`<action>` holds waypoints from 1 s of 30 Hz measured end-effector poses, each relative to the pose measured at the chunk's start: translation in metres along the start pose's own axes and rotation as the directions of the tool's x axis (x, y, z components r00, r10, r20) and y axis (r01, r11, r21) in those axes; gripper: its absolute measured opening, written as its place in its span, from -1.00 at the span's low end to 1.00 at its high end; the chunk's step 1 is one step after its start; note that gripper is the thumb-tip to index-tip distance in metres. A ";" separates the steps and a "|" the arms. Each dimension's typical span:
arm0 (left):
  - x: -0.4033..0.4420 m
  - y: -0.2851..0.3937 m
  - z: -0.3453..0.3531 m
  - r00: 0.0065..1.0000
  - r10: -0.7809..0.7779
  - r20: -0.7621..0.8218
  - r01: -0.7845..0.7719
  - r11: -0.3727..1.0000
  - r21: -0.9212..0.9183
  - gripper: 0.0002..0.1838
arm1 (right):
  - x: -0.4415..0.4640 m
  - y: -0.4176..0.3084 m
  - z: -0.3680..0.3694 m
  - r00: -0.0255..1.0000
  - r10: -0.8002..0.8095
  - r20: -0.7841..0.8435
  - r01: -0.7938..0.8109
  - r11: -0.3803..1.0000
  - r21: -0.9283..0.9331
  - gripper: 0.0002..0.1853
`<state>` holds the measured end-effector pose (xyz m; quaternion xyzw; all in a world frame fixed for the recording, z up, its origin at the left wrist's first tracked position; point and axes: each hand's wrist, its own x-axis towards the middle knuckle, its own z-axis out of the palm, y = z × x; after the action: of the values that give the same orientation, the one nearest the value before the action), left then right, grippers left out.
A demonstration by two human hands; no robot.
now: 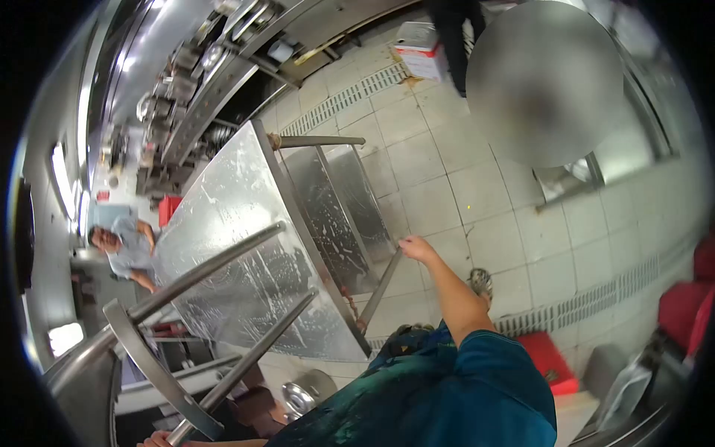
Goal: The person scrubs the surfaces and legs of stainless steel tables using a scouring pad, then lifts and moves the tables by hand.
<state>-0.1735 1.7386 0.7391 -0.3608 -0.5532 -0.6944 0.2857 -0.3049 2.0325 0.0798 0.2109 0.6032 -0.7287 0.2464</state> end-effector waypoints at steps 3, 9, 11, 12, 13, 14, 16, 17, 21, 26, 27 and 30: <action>0.005 -0.012 0.010 0.983 0.066 -0.170 -0.053 0.995 0.080 -0.65 | 0.048 -0.109 0.004 0.998 0.026 0.055 -0.031 0.995 0.097 -0.51; 0.008 -0.002 0.013 0.793 0.487 -0.366 0.128 0.455 0.881 -0.66 | 0.256 -0.212 0.048 0.980 -0.011 0.200 -0.080 0.893 0.444 -0.47; 0.027 -0.014 0.027 0.801 0.342 -0.492 0.106 0.727 0.678 -0.65 | 0.278 -0.255 0.066 0.994 0.076 0.074 -0.105 0.802 0.589 -0.32; 0.025 -0.012 0.027 0.838 0.283 -0.467 0.159 0.692 0.705 -0.65 | 0.305 -0.274 0.072 0.983 0.178 0.050 -0.167 0.744 0.647 -0.25; 0.029 -0.018 0.033 0.741 0.430 -0.516 0.201 0.592 0.781 -0.66 | 0.321 -0.281 0.078 0.955 0.295 0.025 -0.228 0.678 0.699 -0.19; 0.031 -0.021 0.039 0.668 0.521 -0.532 0.229 0.536 0.813 -0.73 | 0.327 -0.301 0.085 0.950 0.292 0.113 -0.281 0.634 0.721 -0.19; 0.023 -0.008 0.037 0.544 0.654 -0.526 0.339 0.402 0.851 -0.84 | 0.353 -0.312 0.092 0.953 0.214 0.215 -0.301 0.583 0.755 -0.25; 0.040 -0.025 0.045 0.252 0.909 -0.332 0.726 0.049 0.686 -0.59 | 0.380 -0.302 0.098 0.959 0.150 0.239 -0.281 0.582 0.764 -0.29; 0.084 -0.138 0.063 0.394 0.914 -0.103 0.789 -0.278 0.547 -0.18 | 0.426 -0.264 0.092 0.877 0.068 0.475 -0.382 0.700 0.604 -0.46; 0.150 -0.175 0.075 0.311 0.885 -0.347 0.673 0.053 0.738 -0.38 | 0.446 -0.252 0.080 0.830 0.380 0.409 -0.514 0.806 0.295 -0.68; 0.108 -0.106 0.078 0.484 0.575 -0.659 0.574 0.360 0.736 -0.56 | 0.445 -0.246 0.075 0.806 0.437 0.399 -0.560 0.780 0.279 -0.72; 0.116 -0.114 0.075 0.398 0.526 -0.752 0.560 0.510 0.653 -0.69 | 0.417 -0.266 0.075 0.871 0.393 0.294 -0.457 0.867 0.196 -0.68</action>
<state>-0.3170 1.8376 0.7790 0.2863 -0.5644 -0.3956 0.6655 -0.7980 1.9551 0.0477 0.2783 0.4056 -0.7486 0.4445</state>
